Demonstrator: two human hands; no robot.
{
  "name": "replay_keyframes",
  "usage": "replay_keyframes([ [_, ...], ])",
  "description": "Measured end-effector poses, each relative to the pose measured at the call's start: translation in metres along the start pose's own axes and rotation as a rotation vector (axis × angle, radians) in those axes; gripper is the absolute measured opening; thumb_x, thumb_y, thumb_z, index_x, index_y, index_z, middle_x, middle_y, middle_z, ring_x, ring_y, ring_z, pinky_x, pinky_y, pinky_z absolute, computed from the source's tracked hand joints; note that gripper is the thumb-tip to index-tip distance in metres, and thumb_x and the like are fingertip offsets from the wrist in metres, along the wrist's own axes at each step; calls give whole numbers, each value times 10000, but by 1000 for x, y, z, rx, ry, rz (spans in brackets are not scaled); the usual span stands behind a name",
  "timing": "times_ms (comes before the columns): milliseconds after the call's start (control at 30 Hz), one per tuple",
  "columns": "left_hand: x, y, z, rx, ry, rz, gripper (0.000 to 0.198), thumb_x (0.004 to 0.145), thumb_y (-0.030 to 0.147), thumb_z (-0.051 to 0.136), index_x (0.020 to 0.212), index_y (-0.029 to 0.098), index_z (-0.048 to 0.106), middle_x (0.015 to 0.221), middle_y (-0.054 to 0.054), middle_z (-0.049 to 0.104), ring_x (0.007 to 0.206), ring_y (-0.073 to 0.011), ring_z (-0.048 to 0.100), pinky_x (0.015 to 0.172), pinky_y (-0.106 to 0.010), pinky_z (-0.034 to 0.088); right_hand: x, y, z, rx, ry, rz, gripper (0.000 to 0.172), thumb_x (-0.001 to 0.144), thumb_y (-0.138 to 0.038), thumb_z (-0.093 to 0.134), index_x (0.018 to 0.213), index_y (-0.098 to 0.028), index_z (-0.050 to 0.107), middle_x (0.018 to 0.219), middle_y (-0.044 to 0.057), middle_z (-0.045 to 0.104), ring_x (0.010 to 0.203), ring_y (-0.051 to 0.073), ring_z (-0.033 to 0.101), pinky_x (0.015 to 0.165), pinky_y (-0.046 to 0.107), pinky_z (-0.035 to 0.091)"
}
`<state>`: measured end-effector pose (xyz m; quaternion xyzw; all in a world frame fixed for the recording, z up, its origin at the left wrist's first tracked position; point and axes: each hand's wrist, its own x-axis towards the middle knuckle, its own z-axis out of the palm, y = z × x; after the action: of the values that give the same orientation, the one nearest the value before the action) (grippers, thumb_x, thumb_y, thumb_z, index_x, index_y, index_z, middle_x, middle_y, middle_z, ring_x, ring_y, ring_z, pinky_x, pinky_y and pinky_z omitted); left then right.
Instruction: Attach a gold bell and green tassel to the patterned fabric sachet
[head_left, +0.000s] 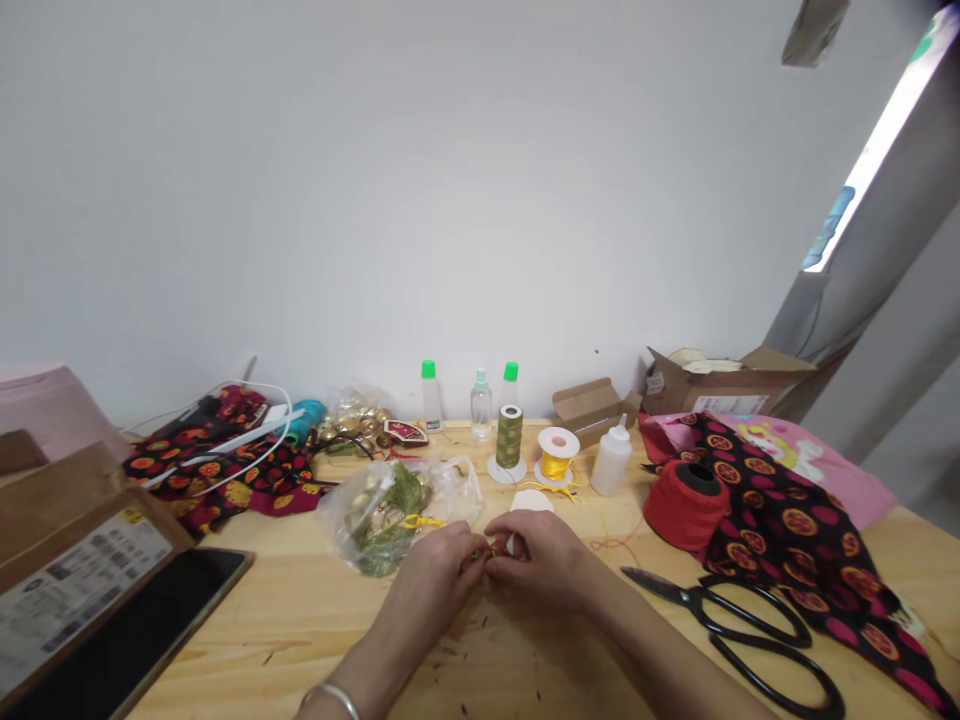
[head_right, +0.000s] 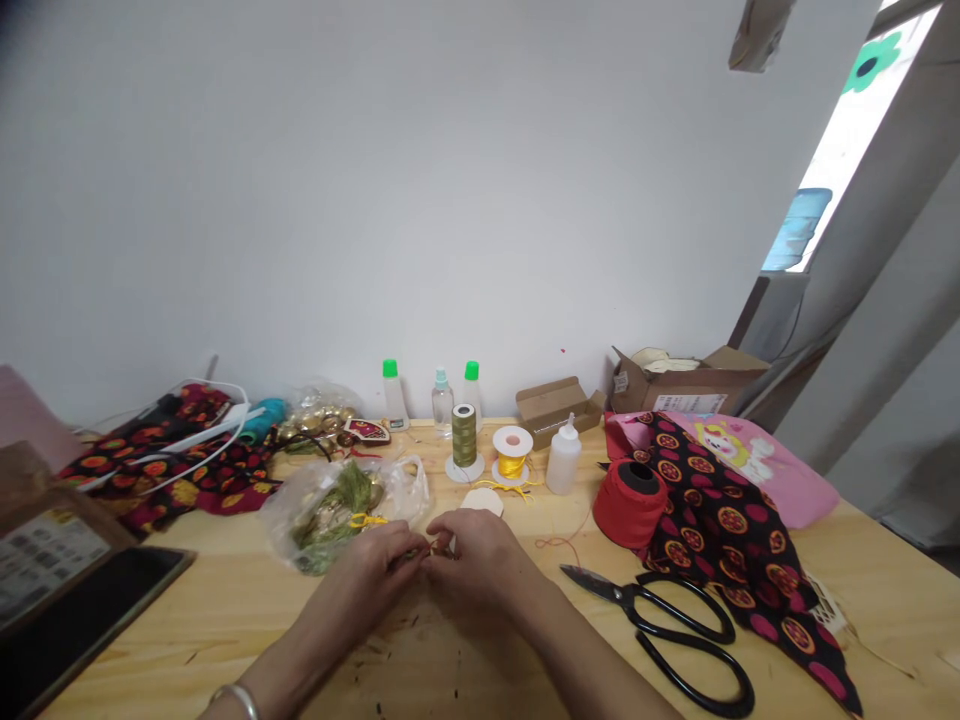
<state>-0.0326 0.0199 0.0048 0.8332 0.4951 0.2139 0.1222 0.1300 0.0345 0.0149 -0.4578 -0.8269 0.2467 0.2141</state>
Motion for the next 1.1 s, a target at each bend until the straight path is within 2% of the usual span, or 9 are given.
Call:
replay_keyframes([
  [200, 1, 3, -2, -93, -44, -71, 216, 730, 180, 463, 672, 191, 671, 644, -16, 626, 629, -145, 530, 580, -226, 342, -2, 1, -4, -15, 44, 6, 304, 643, -204, 604, 945, -182, 628, 744, 3, 651, 588, 115, 511, 534, 204, 339],
  [400, 4, 8, -1, -373, -188, -200, 278, 723, 285, 468, 723, 155, 714, 533, 25, 569, 509, -111, 419, 487, -210, 289, -7, 2, -6, -48, 67, 27, 288, 664, -176, 599, 951, -174, 613, 801, 19, 643, 563, 106, 518, 535, 209, 358],
  [533, 6, 11, -1, -556, -196, -289, 298, 685, 354, 524, 702, 124, 713, 522, 28, 535, 523, -107, 389, 489, -205, 291, -19, -1, -5, -85, 159, 15, 263, 673, -112, 571, 926, -182, 593, 842, 27, 607, 603, 110, 525, 552, 206, 380],
  [633, 7, 13, -2, -623, -192, -360, 336, 656, 405, 555, 675, 107, 708, 507, 26, 520, 509, -99, 362, 463, -200, 270, -29, -3, 1, -139, 248, -78, 222, 693, -67, 515, 852, -201, 593, 848, 25, 588, 662, 119, 536, 555, 197, 382],
  [733, 7, 14, -2, -653, -187, -358, 344, 645, 422, 563, 665, 110, 708, 510, 22, 541, 512, -101, 380, 473, -201, 285, -37, -5, 7, -274, 295, -162, 186, 726, -72, 476, 764, -205, 600, 792, 24, 586, 673, 130, 543, 546, 197, 367],
  [833, 6, 13, -2, -680, -184, -343, 296, 638, 380, 570, 661, 119, 708, 519, 23, 562, 526, -108, 407, 494, -204, 305, -39, -8, 11, -382, 310, -160, 160, 768, -117, 463, 724, -197, 594, 745, 24, 584, 631, 127, 536, 523, 196, 348],
  [967, 5, 10, 0, -707, -214, -345, 293, 641, 359, 563, 696, 112, 709, 536, 18, 579, 527, -112, 416, 499, -208, 311, -38, -9, 14, -433, 322, -147, 158, 782, -135, 466, 701, -187, 591, 718, 24, 582, 599, 125, 528, 505, 199, 335],
  [1100, 6, 9, 0, -713, -239, -328, 304, 649, 363, 552, 702, 107, 707, 529, 21, 568, 526, -114, 413, 503, -213, 312, -39, -8, 16, -413, 314, -144, 173, 794, -139, 446, 767, -186, 610, 727, 38, 582, 606, 136, 534, 503, 210, 339],
])
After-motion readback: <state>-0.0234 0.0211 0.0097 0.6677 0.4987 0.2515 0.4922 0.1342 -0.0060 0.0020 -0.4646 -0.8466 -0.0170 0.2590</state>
